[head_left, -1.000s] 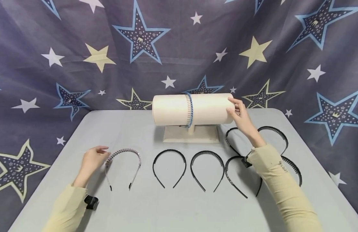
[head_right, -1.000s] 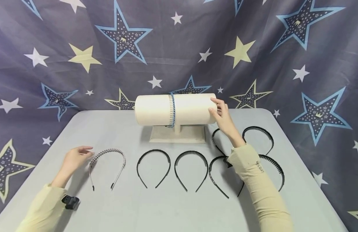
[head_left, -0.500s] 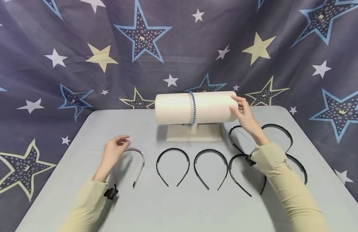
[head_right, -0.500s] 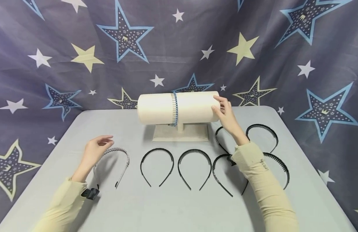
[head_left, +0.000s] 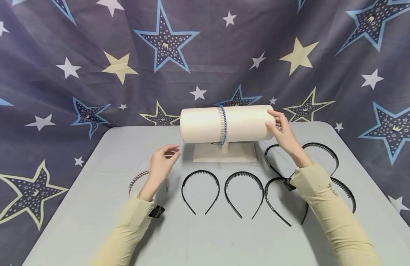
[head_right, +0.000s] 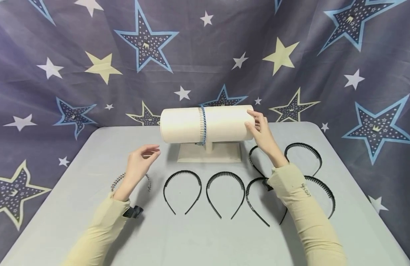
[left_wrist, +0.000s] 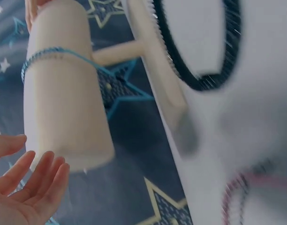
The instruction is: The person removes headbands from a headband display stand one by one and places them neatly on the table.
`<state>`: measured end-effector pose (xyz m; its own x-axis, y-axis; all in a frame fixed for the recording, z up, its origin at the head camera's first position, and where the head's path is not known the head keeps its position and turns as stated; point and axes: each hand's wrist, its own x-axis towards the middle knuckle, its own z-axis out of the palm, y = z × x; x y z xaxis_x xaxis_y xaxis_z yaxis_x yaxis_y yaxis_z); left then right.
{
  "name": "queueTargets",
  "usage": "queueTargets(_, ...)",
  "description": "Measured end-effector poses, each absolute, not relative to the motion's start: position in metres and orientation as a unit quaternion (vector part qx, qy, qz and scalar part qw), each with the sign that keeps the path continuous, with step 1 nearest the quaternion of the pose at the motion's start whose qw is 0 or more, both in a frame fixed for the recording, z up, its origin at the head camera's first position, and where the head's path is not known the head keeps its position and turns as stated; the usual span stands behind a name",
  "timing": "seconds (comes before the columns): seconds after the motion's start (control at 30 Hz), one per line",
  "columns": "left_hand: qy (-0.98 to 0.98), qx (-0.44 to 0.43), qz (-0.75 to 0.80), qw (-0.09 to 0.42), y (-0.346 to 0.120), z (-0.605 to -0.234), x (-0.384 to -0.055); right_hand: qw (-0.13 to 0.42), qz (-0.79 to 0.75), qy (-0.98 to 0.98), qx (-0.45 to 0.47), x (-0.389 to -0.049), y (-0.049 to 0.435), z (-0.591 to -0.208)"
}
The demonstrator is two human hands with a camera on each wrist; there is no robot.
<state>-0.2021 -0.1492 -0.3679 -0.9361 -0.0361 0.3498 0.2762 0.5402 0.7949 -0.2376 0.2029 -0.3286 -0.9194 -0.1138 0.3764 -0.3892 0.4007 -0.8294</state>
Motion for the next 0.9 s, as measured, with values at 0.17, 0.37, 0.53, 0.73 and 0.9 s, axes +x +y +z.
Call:
queueTargets(0.17, -0.843, -0.104, -0.498, 0.173, -0.124, -0.364, -0.206, 0.134, 0.525, -0.826, 0.153, -0.239, 0.203, -0.329)
queueTargets(0.37, -0.825, -0.136, -0.514, 0.191, -0.097, -0.362, -0.208, 0.135, 0.522, -0.828, 0.157, -0.238, 0.203, -0.329)
queueTargets(0.53, -0.814, -0.144, -0.528, 0.193, -0.079, -0.361, -0.209, 0.138, 0.522, -0.826, 0.159, -0.238, 0.203, -0.329)
queueTargets(0.73, -0.806, -0.14, -0.539, 0.201, -0.061, -0.359, -0.212, 0.141, 0.52, -0.827, 0.16, -0.239, 0.203, -0.33)
queueTargets(0.9, -0.81, -0.135, -0.531, 0.208, -0.048, -0.359, -0.215, 0.142, 0.517, -0.828, 0.164, -0.238, 0.203, -0.329)
